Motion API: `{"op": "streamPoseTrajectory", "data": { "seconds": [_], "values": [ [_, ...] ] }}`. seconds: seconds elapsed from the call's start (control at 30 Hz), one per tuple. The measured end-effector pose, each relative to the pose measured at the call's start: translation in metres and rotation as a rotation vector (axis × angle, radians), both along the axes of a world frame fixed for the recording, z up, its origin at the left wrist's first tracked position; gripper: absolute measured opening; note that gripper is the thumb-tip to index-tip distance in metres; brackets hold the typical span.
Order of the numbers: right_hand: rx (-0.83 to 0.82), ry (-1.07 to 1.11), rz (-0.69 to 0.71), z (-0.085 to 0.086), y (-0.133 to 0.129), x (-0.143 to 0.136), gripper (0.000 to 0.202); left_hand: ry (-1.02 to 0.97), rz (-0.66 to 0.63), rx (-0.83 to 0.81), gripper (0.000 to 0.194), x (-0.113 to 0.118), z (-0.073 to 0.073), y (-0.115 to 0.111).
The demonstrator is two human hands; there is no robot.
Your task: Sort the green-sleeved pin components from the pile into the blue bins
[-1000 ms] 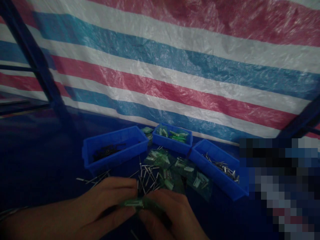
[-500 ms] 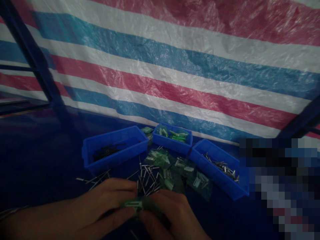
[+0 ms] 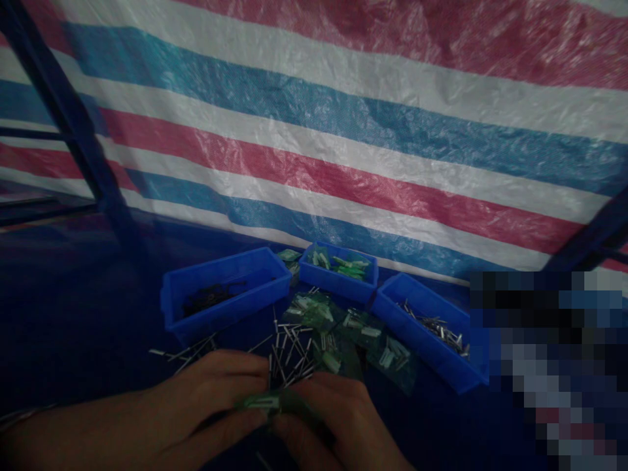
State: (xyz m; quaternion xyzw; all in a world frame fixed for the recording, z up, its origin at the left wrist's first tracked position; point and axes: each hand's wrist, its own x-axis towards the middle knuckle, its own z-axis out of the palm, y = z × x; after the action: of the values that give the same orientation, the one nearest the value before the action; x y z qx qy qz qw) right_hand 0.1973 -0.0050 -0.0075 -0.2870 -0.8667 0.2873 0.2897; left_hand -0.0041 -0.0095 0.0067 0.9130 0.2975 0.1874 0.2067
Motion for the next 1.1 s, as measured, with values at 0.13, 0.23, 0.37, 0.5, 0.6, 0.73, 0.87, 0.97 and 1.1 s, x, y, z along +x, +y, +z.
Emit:
{"op": "streamPoseTrajectory", "data": {
  "seconds": [0.13, 0.23, 0.37, 0.5, 0.6, 0.73, 0.87, 0.97, 1.1],
  "values": [
    [-0.018, -0.017, -0.01, 0.0009, 0.0007, 0.0003, 0.02, -0.014, 0.003, 0.007, 0.036, -0.0003, -0.0009, -0.0002],
    [-0.01, -0.02, 0.007, 0.0013, 0.0002, -0.0006, 0.021, -0.004, -0.01, 0.011, 0.035, 0.0003, -0.0012, 0.0],
    [-0.021, -0.038, -0.001, 0.0019, -0.0017, -0.0005, 0.02, 0.011, -0.012, 0.006, 0.034, 0.0011, -0.0017, -0.0003],
    [-0.013, -0.026, -0.001, 0.0008, -0.0027, 0.0013, 0.019, -0.012, 0.004, 0.013, 0.036, 0.0008, -0.0017, 0.0004],
    [-0.015, -0.019, -0.03, -0.001, -0.0031, 0.0017, 0.017, -0.015, -0.003, 0.006, 0.036, 0.0004, -0.0021, 0.0011],
    [-0.029, -0.022, -0.052, -0.0021, -0.0035, 0.0011, 0.019, 0.004, -0.014, 0.001, 0.035, -0.0002, -0.0024, 0.0002],
    [-0.055, -0.047, -0.047, -0.0004, -0.0031, 0.0002, 0.018, 0.013, 0.017, -0.021, 0.035, -0.0004, -0.0015, -0.0007],
    [-0.062, -0.055, -0.036, -0.0003, -0.0029, 0.0, 0.019, 0.004, 0.01, -0.007, 0.034, -0.0003, -0.0026, -0.0001],
    [0.029, 0.03, -0.049, -0.0037, -0.0026, 0.0023, 0.017, -0.068, 0.093, 0.039, 0.034, 0.0002, -0.0059, 0.0002]
  ]
}}
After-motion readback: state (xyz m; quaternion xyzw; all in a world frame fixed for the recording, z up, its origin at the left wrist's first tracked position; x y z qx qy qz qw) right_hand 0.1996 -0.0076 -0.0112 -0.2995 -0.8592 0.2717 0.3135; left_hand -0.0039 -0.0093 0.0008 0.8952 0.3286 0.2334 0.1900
